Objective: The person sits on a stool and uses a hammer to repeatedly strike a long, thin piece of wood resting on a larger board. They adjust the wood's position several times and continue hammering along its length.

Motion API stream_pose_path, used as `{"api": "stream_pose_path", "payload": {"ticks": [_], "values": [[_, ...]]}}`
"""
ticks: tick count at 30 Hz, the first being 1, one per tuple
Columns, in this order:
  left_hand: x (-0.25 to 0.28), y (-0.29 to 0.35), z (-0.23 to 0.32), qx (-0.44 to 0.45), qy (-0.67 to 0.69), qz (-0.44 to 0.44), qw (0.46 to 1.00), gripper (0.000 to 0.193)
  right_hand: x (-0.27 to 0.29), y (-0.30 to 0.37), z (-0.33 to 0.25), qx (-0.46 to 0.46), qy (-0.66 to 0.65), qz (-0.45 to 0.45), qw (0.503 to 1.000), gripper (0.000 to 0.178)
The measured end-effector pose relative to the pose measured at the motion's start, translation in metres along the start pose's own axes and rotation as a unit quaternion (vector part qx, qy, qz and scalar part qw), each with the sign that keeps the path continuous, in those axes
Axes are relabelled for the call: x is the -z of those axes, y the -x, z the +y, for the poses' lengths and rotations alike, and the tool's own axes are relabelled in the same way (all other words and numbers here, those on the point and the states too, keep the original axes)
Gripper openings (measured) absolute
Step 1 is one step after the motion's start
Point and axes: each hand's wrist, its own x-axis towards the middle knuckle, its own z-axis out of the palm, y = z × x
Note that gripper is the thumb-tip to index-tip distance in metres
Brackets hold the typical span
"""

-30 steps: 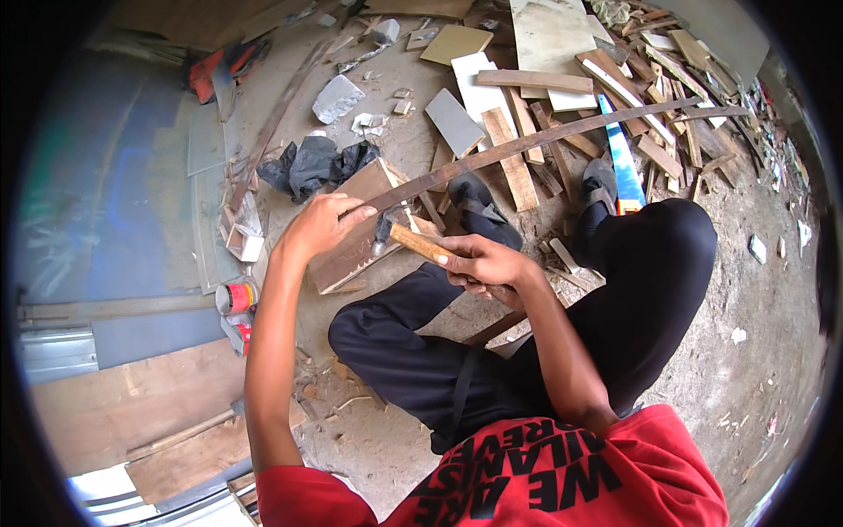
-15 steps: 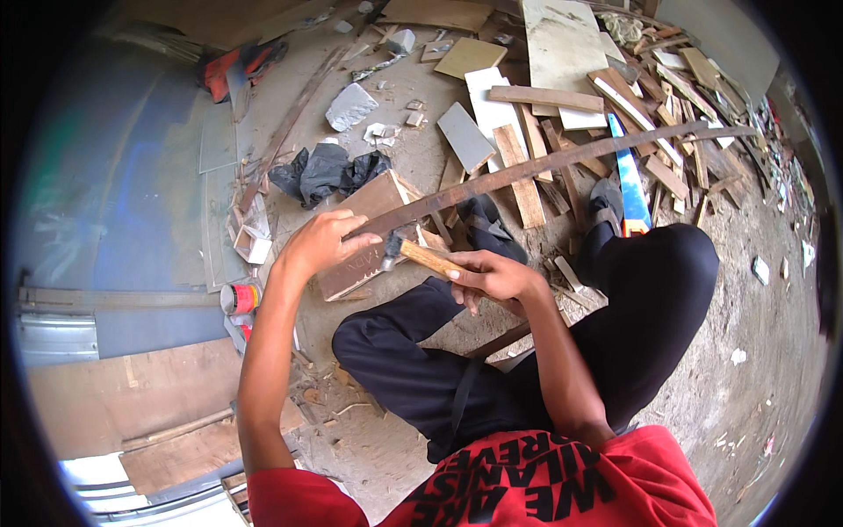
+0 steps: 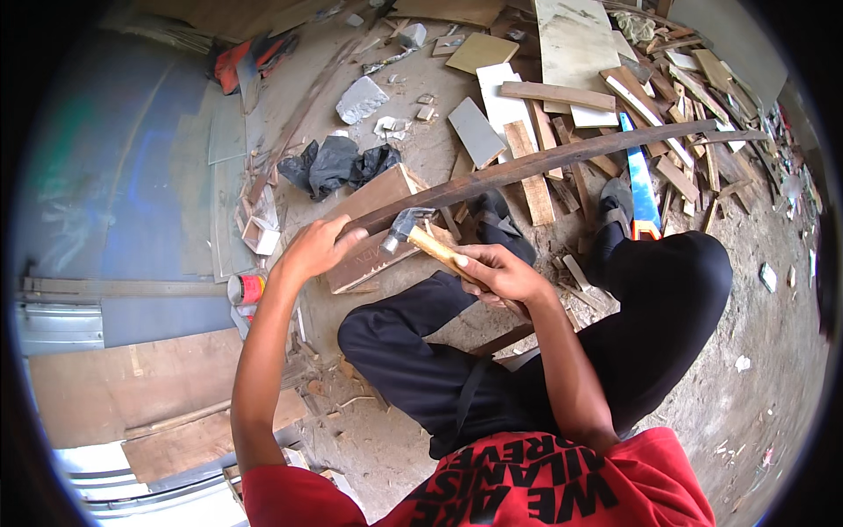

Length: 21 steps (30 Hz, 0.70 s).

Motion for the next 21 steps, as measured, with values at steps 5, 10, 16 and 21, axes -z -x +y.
{"api": "stream_pose_path", "payload": {"ticks": [5,10,16,21], "values": [[-0.003,-0.001,0.006,0.004,0.001,0.044,0.999,0.044,-0.005,0.002,-0.010,0.003,0.082,0.044,0.996,0.032],[-0.006,0.008,0.005,-0.033,0.009,0.061,0.998,0.043,-0.004,0.008,-0.021,0.009,0.188,0.041,0.981,0.034],[0.007,0.010,0.007,-0.092,0.027,0.031,0.995,0.044,-0.008,0.017,-0.017,-0.006,0.158,0.050,0.986,0.029],[0.004,0.009,0.008,-0.016,-0.027,0.018,0.999,0.052,-0.007,0.027,-0.009,0.038,0.037,-0.027,0.998,0.050]]}}
